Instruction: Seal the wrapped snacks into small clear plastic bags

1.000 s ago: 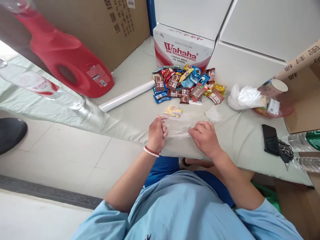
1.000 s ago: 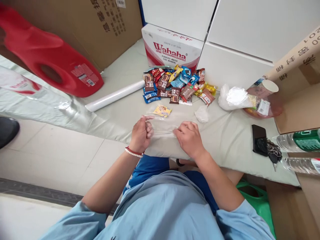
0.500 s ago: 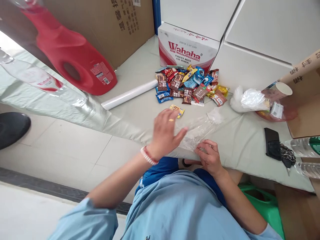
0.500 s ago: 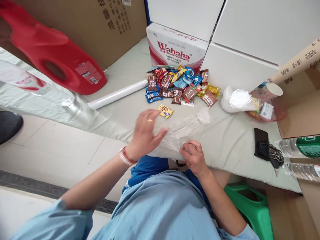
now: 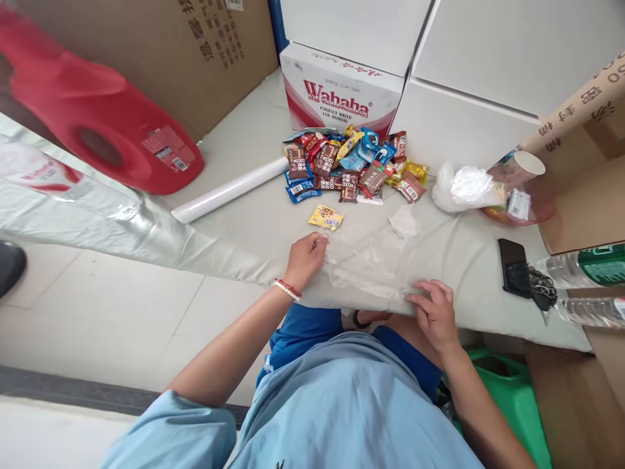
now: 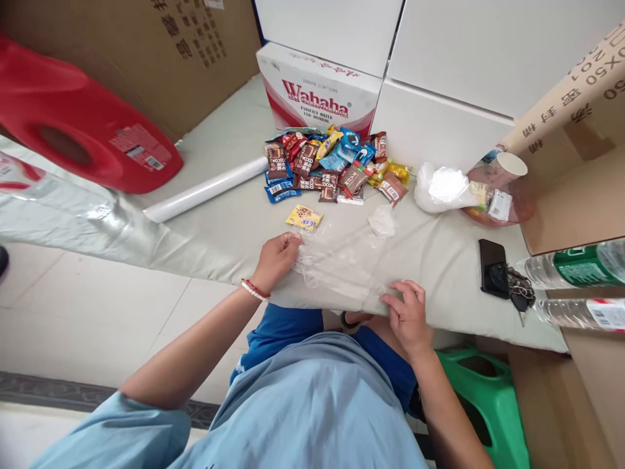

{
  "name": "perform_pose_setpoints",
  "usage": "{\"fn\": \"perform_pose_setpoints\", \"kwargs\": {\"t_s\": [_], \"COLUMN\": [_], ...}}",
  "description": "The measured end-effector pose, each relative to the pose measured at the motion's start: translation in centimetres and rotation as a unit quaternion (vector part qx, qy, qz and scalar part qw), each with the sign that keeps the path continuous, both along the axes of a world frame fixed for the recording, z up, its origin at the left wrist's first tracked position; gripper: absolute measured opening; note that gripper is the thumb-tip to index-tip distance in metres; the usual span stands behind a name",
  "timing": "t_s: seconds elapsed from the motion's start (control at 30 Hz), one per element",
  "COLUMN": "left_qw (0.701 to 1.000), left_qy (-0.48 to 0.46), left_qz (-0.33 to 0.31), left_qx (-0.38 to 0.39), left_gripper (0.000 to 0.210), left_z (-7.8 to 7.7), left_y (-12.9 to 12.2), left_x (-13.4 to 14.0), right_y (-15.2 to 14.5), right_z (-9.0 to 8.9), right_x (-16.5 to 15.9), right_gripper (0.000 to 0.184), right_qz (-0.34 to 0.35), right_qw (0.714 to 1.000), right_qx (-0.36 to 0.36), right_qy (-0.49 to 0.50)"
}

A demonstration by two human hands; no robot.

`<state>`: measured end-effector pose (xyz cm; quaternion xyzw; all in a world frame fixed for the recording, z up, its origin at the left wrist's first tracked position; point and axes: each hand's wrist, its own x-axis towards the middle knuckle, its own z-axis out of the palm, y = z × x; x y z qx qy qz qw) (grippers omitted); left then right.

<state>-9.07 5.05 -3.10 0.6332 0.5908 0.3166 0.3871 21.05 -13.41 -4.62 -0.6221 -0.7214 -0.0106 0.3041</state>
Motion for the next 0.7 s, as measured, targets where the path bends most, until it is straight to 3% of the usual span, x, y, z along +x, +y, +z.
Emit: {"fn": "perform_pose_setpoints", "kwargs": {"t_s": [0.13,0.2,0.27,0.33,0.4,0.53,0.7], "left_qw": [0.999,0.993,0.98,0.974,0.978,0.986,0.973], "left_qy": [-0.026,-0.097,-0.158,-0.175,-0.152,-0.093,-0.094], "left_qz": [0.021,0.006,0.002,0.015,0.032,0.036,-0.009], "left_qx": [-0.013,-0.065,-0.119,-0.145,-0.142,-0.135,-0.212], "left_gripper": [0.039,0.042,0.046,0.048,0.049,0.044,0.045], "left_z": [0.5,0.8,1.0,0.9,0.5,-0.4,0.4], "left_y": [-0.3,0.1,0.7,1.4,2.0,2.4,2.4], "left_x": [0.7,1.6,2.3,2.4,1.7,-0.9,-1.8], "right_y": [2.2,3.8,5.1,5.8,5.7,3.5,1.4], "right_z": [3.0,4.8,5.5,5.0,3.6,1.1,1.0], "right_x": [-0.6,-2.1,-4.1,-5.8,-6.7,-6.1,-3.9], "right_gripper": [0.024,0.024,0.047,0.051,0.034,0.031,0.035], "right_qz": [-0.065,-0.01,0.085,0.147,0.168,0.17,0.133], "right_qw": [0.993,0.995,0.995,0.985,0.975,0.982,0.991], "right_qx": [0.05,0.042,-0.019,-0.084,-0.114,-0.064,-0.014], "right_qy": [0.08,0.093,0.046,-0.038,-0.095,-0.062,-0.003]}}
